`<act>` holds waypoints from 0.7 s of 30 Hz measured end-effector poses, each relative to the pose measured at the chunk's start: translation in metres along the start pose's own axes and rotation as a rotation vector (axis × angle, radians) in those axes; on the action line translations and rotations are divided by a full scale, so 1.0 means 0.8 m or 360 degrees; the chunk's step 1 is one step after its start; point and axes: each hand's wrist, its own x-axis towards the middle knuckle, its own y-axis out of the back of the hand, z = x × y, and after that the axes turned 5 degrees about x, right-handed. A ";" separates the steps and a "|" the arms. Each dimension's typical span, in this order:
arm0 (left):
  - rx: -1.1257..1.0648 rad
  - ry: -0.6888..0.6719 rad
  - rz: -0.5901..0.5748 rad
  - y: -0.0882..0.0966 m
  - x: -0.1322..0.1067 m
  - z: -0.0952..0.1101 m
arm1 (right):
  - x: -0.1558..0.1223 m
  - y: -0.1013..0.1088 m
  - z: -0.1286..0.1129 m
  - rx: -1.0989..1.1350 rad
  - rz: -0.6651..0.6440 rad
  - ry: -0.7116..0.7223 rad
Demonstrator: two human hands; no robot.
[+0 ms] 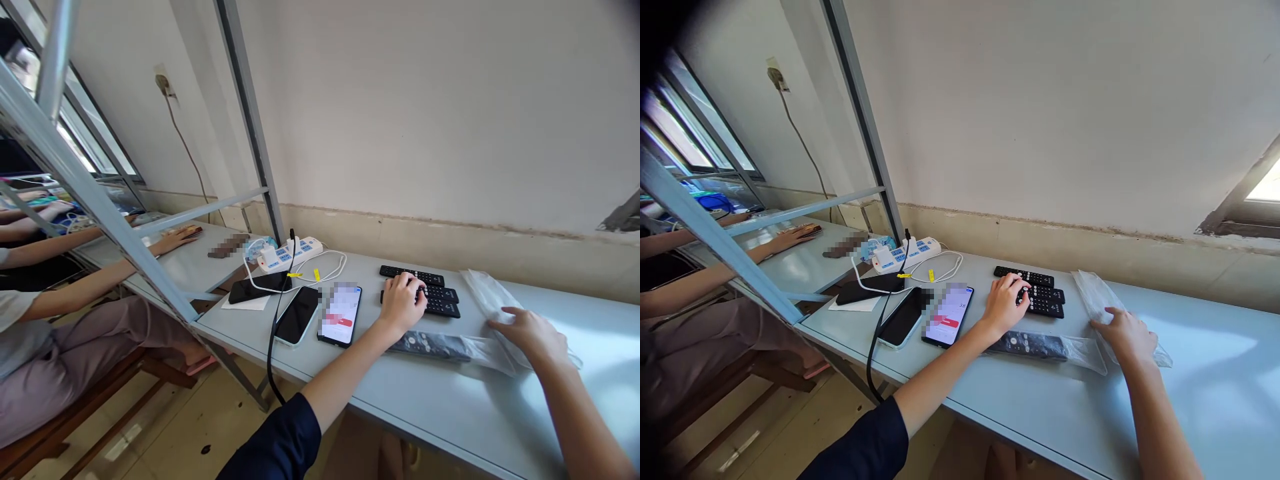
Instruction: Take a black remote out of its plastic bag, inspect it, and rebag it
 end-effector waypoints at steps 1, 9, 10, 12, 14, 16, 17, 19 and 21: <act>-0.0010 -0.0005 0.0002 0.000 0.000 0.000 | 0.002 0.001 0.004 -0.0230 0.0030 -0.0038; -0.0036 -0.0143 0.0097 0.001 -0.002 0.001 | -0.026 -0.004 -0.042 -0.0763 0.0322 -0.0055; -0.0032 -0.0150 0.0105 0.002 -0.002 0.001 | -0.030 -0.004 -0.048 -0.0768 0.0358 -0.0098; -0.0022 -0.0159 0.0111 0.002 -0.002 0.002 | -0.037 -0.003 -0.059 -0.0781 0.0395 -0.0172; -0.0015 -0.0175 0.0107 0.003 -0.002 0.002 | -0.042 -0.002 -0.069 -0.0801 0.0389 -0.0202; -0.0016 -0.0195 0.0105 0.002 -0.003 0.002 | -0.046 -0.001 -0.078 -0.0808 0.0392 -0.0205; -0.0019 -0.0207 0.0104 0.002 -0.003 0.002 | -0.047 -0.001 -0.083 -0.0801 0.0424 -0.0199; -0.0021 -0.0233 0.0099 0.000 -0.003 0.001 | -0.050 -0.002 -0.092 -0.0768 0.0547 -0.0194; -0.0018 -0.0256 0.0078 -0.002 -0.003 0.000 | -0.053 -0.003 -0.100 -0.0715 0.0650 -0.0213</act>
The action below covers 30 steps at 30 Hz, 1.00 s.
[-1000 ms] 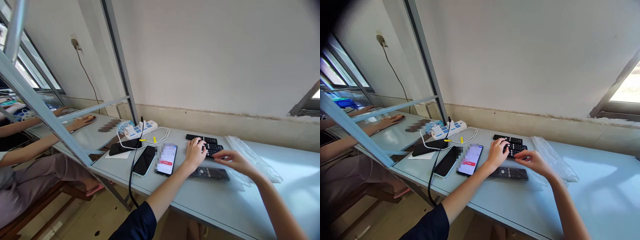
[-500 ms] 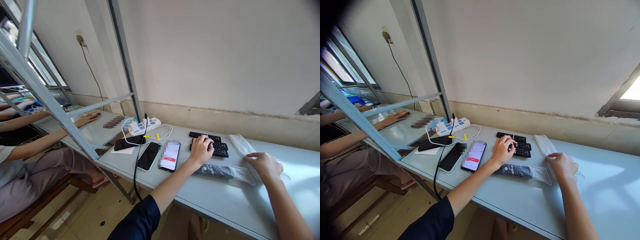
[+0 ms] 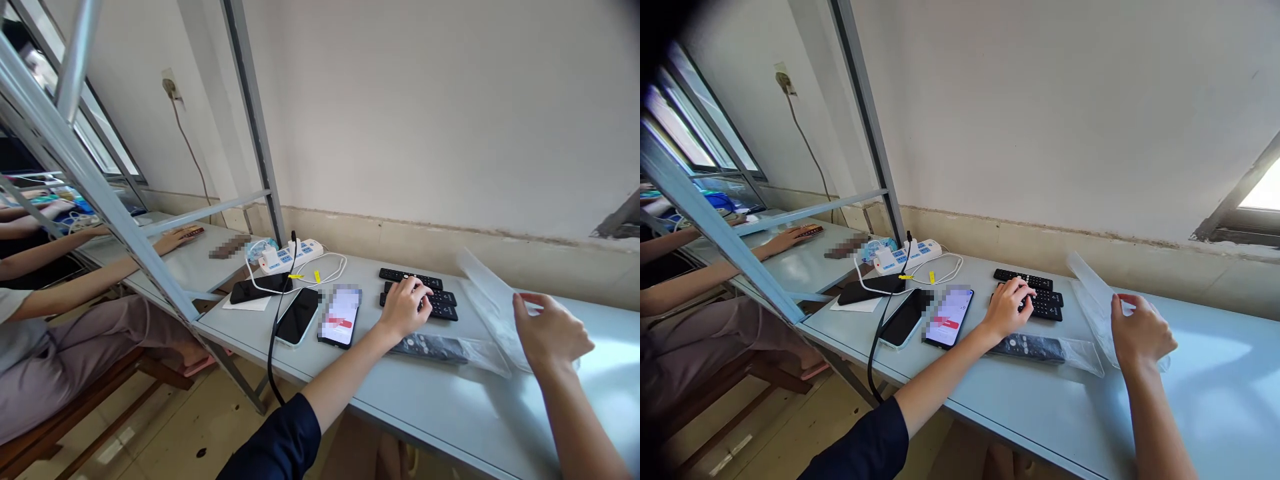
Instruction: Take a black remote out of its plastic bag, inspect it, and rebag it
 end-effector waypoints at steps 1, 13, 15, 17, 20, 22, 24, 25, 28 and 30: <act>0.0004 -0.0009 -0.0016 -0.001 0.000 0.000 | -0.001 0.001 -0.003 0.0021 0.0014 -0.0025; 0.0103 -0.0019 -0.0152 0.000 -0.001 0.002 | -0.004 0.005 -0.013 0.0082 -0.0229 0.0009; 0.0105 -0.0030 -0.0138 0.000 -0.001 0.002 | -0.005 0.004 -0.014 0.0123 -0.0224 0.0017; 0.0102 -0.0031 -0.0129 0.000 -0.001 0.002 | -0.007 0.007 -0.018 0.0127 -0.0262 -0.0013; 0.0095 -0.0031 -0.0129 -0.002 -0.001 0.000 | -0.011 0.015 -0.027 0.0125 -0.0319 -0.0072; 0.0092 -0.0042 -0.0102 -0.004 -0.001 -0.002 | -0.012 0.019 -0.030 0.0174 -0.0287 -0.0088; 0.0097 -0.0062 -0.0049 -0.007 -0.001 -0.004 | -0.012 0.018 -0.029 0.0342 -0.0144 -0.0085; 0.0105 -0.0073 -0.0018 -0.008 -0.002 -0.005 | -0.011 0.015 -0.028 0.0490 -0.0056 -0.0069; 0.0166 -0.0126 0.0060 -0.009 -0.003 -0.006 | -0.012 -0.001 -0.020 0.1128 -0.0003 -0.0016; 0.0240 -0.0177 0.0084 -0.008 -0.004 -0.007 | -0.015 -0.015 -0.017 0.1489 -0.0238 -0.0020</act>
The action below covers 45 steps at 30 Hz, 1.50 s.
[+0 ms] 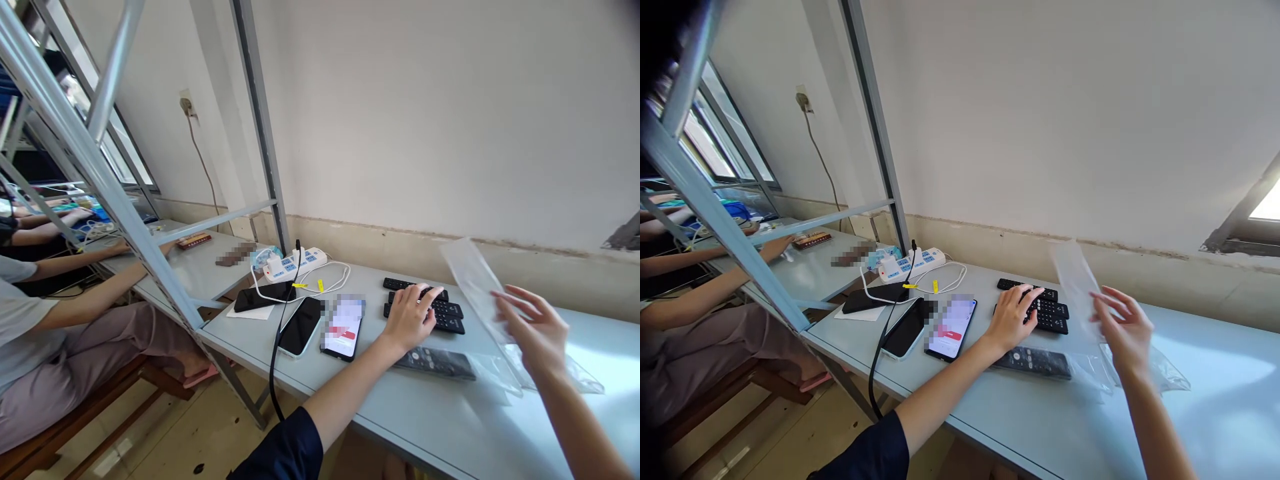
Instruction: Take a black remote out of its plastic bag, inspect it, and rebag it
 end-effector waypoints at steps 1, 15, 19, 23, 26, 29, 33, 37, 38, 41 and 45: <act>0.0040 -0.0033 -0.0003 0.001 -0.001 0.000 | -0.002 -0.004 0.005 0.0079 -0.0172 -0.0074; 0.0161 -0.0150 -0.0284 0.013 0.006 -0.015 | 0.011 -0.010 0.031 -0.0821 -0.0691 0.0048; 0.0074 -0.0121 -0.0291 0.013 0.007 -0.012 | 0.012 -0.009 0.030 -0.1210 -0.0699 0.0148; 0.0065 -0.0149 -0.0376 0.014 0.006 -0.004 | 0.010 -0.010 0.034 -0.1202 -0.0736 0.0151; 0.0123 -0.0182 -0.0463 0.015 0.006 0.000 | 0.009 -0.009 0.037 -0.1187 -0.0757 0.0157; 0.0182 -0.0207 -0.0486 0.017 0.006 -0.001 | 0.007 -0.010 0.034 -0.1222 -0.0803 0.0081; 0.0166 -0.0215 -0.0523 0.017 0.007 -0.003 | 0.002 -0.012 0.021 -0.1308 -0.0810 -0.0038; 0.0029 -0.0198 -0.0599 0.016 0.003 0.002 | -0.001 -0.010 0.005 -0.1296 -0.0640 -0.0057; -0.0011 -0.0185 -0.0638 0.017 0.001 0.004 | -0.001 -0.007 0.001 -0.1282 -0.0574 -0.0056; -0.0107 -0.0172 -0.0757 0.018 -0.005 0.009 | 0.002 0.000 -0.006 -0.1226 -0.0333 -0.0086; -0.0244 -0.0229 -0.0728 0.029 0.002 0.018 | 0.006 0.008 -0.008 -0.1096 -0.0120 -0.0039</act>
